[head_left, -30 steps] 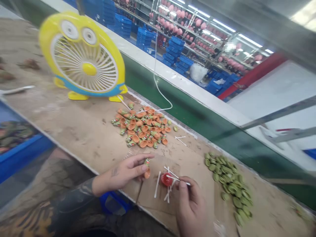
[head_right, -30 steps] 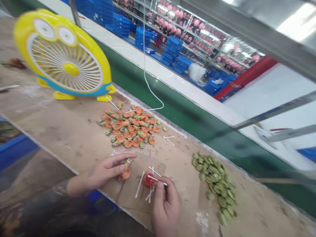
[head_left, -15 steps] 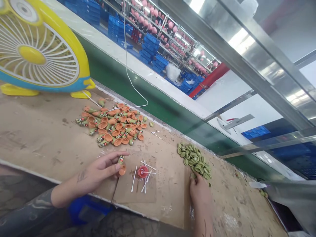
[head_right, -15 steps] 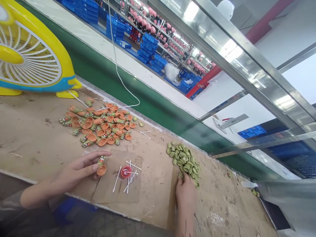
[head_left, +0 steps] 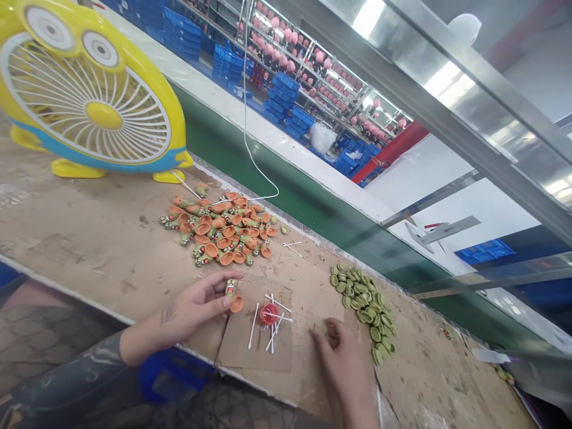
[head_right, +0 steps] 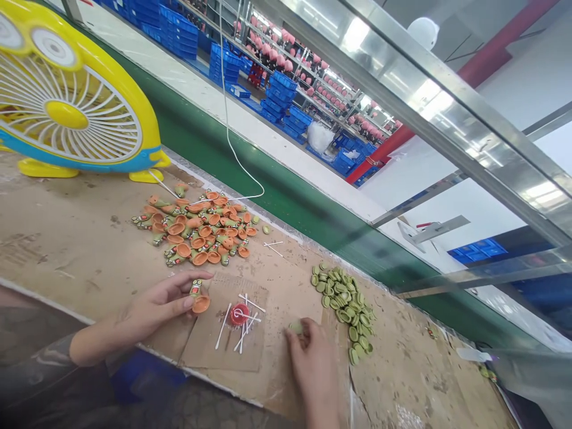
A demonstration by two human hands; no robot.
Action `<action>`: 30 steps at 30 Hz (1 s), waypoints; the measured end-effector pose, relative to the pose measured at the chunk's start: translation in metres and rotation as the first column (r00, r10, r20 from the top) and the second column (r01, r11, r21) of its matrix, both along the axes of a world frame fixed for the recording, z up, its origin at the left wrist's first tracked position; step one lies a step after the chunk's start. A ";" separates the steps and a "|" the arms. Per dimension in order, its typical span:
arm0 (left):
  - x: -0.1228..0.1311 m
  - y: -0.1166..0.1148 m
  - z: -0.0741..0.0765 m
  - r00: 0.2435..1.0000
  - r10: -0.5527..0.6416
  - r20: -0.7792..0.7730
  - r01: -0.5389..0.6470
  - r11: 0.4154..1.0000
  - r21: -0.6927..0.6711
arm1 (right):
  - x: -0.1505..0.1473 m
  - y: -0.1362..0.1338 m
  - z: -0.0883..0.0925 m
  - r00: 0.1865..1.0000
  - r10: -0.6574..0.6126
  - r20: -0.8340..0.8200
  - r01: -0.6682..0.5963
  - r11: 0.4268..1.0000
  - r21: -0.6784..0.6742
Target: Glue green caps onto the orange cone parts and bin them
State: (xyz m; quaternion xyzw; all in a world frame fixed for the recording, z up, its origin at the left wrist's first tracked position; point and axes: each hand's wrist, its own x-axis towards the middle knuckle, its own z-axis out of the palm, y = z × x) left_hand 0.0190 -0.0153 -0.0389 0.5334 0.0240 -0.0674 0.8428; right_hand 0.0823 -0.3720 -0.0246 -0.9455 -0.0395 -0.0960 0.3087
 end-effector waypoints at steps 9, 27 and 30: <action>-0.017 -0.016 0.005 0.992 0.038 0.123 -0.029 0.997 -0.072 | -0.047 0.078 0.027 0.941 0.334 0.045 -0.317 0.828 0.463; -0.040 -0.007 0.043 0.811 -0.039 0.584 -0.264 0.867 0.423 | -0.062 0.135 0.058 0.726 0.606 0.326 -0.666 0.737 0.114; -0.041 -0.006 0.045 0.793 -0.082 0.604 -0.266 0.846 0.463 | -0.065 0.134 0.060 0.715 0.605 0.349 -0.663 0.746 0.064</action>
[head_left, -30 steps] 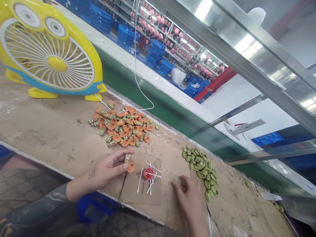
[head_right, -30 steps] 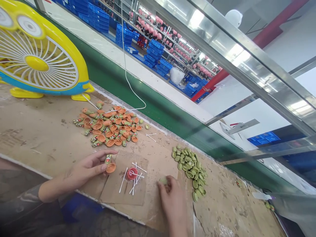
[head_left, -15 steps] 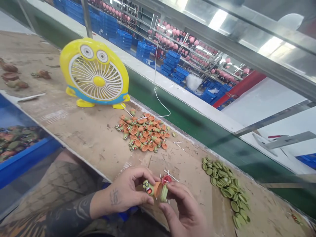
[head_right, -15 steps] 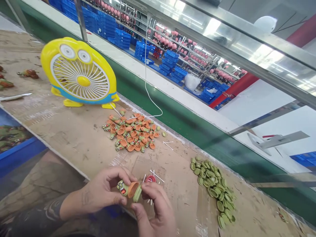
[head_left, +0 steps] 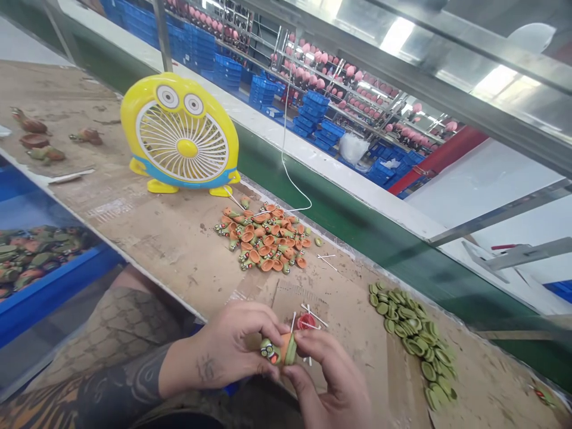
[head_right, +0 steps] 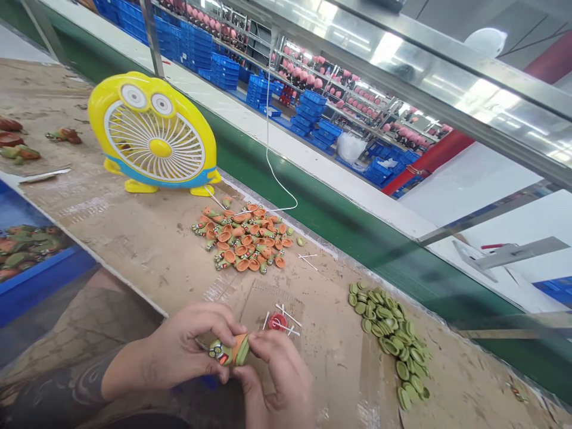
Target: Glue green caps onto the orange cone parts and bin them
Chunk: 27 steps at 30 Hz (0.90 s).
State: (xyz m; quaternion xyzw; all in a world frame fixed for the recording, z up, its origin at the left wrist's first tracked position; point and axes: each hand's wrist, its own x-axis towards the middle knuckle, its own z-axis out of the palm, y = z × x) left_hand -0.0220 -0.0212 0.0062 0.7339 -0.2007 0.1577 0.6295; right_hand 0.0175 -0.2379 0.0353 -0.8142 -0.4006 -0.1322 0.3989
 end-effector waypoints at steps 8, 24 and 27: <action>-0.011 0.006 0.016 0.989 -0.046 0.142 -0.001 0.949 0.315 | -0.009 0.005 0.004 0.997 0.074 -0.001 -0.074 0.995 -0.073; -0.018 -0.010 0.005 0.629 -0.605 -0.488 -0.084 0.572 -0.816 | -0.014 0.016 -0.010 0.990 0.024 0.137 -0.030 0.999 0.042; -0.018 -0.008 0.006 0.541 -0.708 -0.454 -0.160 0.443 -0.882 | -0.013 -0.008 -0.022 0.989 -0.147 -0.034 0.150 0.966 0.212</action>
